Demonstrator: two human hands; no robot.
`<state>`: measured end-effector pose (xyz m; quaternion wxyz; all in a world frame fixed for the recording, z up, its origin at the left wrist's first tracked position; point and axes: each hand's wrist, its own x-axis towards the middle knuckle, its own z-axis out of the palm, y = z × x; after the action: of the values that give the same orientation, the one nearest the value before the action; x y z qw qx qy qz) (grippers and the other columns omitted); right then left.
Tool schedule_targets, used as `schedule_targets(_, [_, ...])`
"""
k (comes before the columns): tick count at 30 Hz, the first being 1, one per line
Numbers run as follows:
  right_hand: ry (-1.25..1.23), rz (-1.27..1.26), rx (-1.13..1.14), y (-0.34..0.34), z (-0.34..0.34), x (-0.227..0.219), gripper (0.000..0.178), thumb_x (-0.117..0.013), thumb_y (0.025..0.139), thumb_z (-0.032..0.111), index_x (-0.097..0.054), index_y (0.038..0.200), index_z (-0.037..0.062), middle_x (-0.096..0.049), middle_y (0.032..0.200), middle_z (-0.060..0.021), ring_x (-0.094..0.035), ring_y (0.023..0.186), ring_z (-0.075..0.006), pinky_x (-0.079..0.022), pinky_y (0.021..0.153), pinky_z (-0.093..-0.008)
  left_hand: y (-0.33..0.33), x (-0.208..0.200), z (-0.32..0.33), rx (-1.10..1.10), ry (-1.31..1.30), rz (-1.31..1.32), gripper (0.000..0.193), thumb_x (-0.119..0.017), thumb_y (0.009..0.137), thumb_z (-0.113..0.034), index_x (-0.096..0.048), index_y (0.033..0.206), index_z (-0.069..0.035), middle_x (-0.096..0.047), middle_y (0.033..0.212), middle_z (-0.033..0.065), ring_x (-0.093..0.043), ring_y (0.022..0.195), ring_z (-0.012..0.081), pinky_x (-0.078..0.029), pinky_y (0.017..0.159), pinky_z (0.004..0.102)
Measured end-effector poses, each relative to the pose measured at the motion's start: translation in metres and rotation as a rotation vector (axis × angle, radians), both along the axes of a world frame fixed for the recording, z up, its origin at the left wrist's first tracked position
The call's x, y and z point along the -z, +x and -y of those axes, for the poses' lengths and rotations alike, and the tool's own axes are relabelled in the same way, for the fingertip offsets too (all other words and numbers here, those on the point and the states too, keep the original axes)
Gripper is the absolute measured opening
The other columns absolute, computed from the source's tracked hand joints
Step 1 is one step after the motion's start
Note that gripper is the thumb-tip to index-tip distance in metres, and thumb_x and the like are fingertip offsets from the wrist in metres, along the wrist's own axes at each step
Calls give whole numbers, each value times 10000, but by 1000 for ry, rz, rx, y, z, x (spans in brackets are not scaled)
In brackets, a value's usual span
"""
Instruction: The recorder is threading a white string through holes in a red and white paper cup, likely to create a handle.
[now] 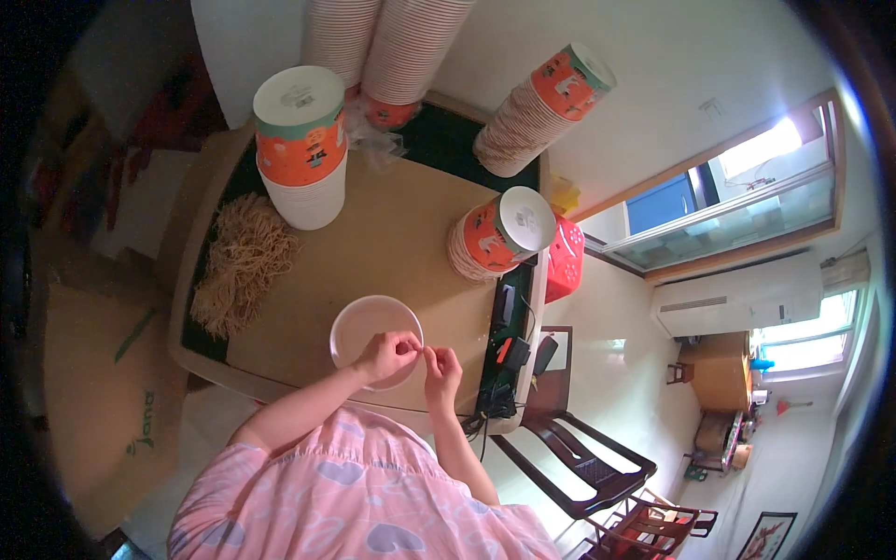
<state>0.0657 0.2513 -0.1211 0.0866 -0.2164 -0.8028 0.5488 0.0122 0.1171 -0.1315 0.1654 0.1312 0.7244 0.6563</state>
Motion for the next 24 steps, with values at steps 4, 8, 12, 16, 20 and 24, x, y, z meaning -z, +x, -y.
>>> schedule_targets(4, [-292, 28, 51, -2, 0, 8, 100, -622, 867, 112, -606, 834, 19, -539, 685, 42, -436, 617, -37, -331, 551, -178, 5, -23, 7, 24, -269, -303, 74, -638, 771, -170, -645, 811, -108, -617, 741, 76, -615, 675, 252, -489, 605, 354])
schedule_targets(8, [-337, 45, 62, -1, -2, 10, 127, -641, 858, 137, -630, 855, 11, -598, 744, 22, -481, 651, -42, -373, 584, -172, 6, -25, 8, 52, -270, -383, 73, -632, 757, -167, -643, 799, -109, -614, 737, 78, -616, 674, 271, -487, 599, 372])
schedule_targets(12, [-356, 60, 62, -1, 0, 3, 104, -619, 868, 116, -629, 860, 13, -567, 713, 33, -462, 633, -44, -353, 582, -176, 7, -26, 7, 38, -262, -308, 74, -631, 760, -169, -645, 796, -105, -618, 743, 82, -617, 673, 264, -488, 598, 365])
schedule_targets(16, [-436, 100, -1, 1, -3, -5, 134, -613, 864, 94, -648, 954, 0, -596, 771, 8, -497, 690, -56, -388, 641, -175, 7, -23, 4, -44, -216, -213, 84, -643, 757, -136, -641, 796, -62, -621, 733, 84, -618, 647, 226, -488, 587, 331])
schedule_targets(20, [-344, 37, -133, 5, -5, -4, 165, -621, 843, 29, -659, 1002, 2, -599, 836, -2, -506, 728, -65, -405, 659, -181, 4, -17, 5, -71, -89, -24, 98, -659, 762, -101, -645, 817, -20, -636, 705, 66, -608, 636, 139, -486, 597, 267])
schedule_targets(24, [-135, -34, -181, 3, -4, -3, 152, -642, 833, 39, -669, 982, 30, -571, 851, -11, -503, 723, -75, -403, 638, -183, 3, -6, 4, -60, -23, 66, 103, -662, 774, -94, -650, 830, -8, -650, 707, 57, -599, 650, 98, -486, 609, 243])
